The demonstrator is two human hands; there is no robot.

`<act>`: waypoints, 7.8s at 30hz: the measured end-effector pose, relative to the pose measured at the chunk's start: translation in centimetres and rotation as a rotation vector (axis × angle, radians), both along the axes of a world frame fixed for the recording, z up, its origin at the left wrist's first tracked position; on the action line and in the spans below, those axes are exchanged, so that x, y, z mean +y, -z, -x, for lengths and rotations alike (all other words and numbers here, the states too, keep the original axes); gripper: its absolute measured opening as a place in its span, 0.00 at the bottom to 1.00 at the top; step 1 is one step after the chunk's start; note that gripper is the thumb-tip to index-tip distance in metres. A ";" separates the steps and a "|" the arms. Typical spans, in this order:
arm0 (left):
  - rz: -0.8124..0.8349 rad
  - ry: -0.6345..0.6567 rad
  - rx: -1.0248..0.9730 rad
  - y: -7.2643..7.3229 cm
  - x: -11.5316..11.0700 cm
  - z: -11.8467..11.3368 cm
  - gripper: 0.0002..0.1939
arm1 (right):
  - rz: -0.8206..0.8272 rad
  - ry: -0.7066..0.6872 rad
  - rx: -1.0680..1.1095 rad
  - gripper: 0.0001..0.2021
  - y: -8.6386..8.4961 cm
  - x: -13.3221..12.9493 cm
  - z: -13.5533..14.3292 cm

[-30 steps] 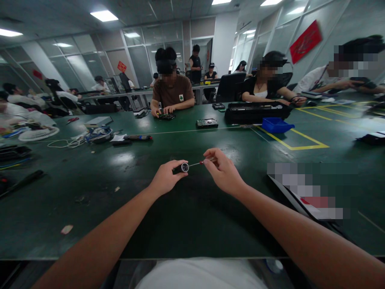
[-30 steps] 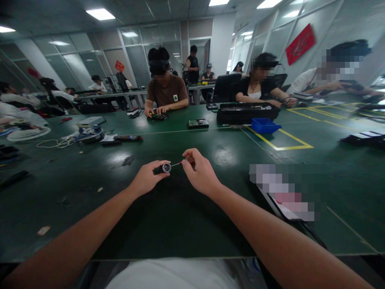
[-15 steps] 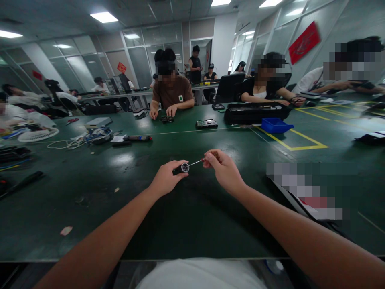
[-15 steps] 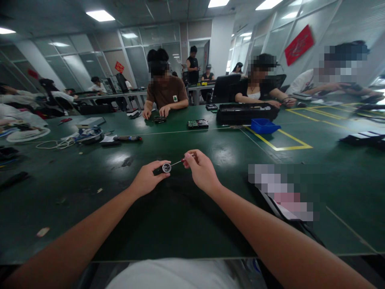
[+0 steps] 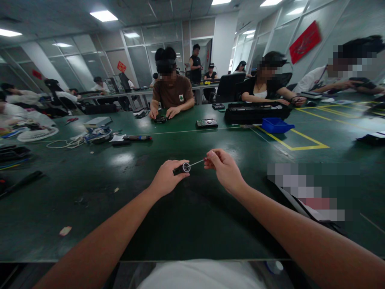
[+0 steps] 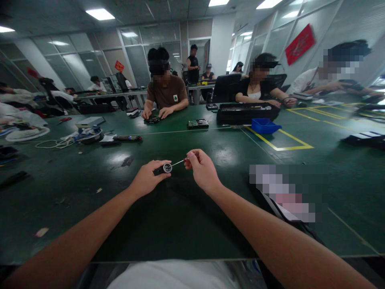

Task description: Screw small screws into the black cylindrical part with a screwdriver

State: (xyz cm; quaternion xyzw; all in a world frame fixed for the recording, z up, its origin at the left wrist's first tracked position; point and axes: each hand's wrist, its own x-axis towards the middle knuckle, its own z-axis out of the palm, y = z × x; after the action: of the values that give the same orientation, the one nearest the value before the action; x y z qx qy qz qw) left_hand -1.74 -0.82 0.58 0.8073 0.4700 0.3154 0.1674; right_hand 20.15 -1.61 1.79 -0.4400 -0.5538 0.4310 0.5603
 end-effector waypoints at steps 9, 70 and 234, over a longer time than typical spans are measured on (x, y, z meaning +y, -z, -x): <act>0.001 -0.001 0.021 0.1 0.0 0.2 0.21 | -0.134 0.176 -0.458 0.20 -1.8 -1.4 -0.6; -0.022 0.079 0.044 0.3 0.2 0.4 0.21 | 0.109 -0.013 0.037 0.15 -0.3 -0.1 -0.4; 0.022 0.017 0.071 -0.2 0.0 0.2 0.21 | -0.057 0.076 -0.302 0.13 -1.0 -0.7 -0.4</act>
State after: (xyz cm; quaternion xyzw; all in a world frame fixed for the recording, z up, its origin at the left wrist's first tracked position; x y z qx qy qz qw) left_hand -1.90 -0.79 0.78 0.8199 0.4722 0.2800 0.1624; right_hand 20.56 -2.29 2.74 -0.5043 -0.6266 0.3226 0.4990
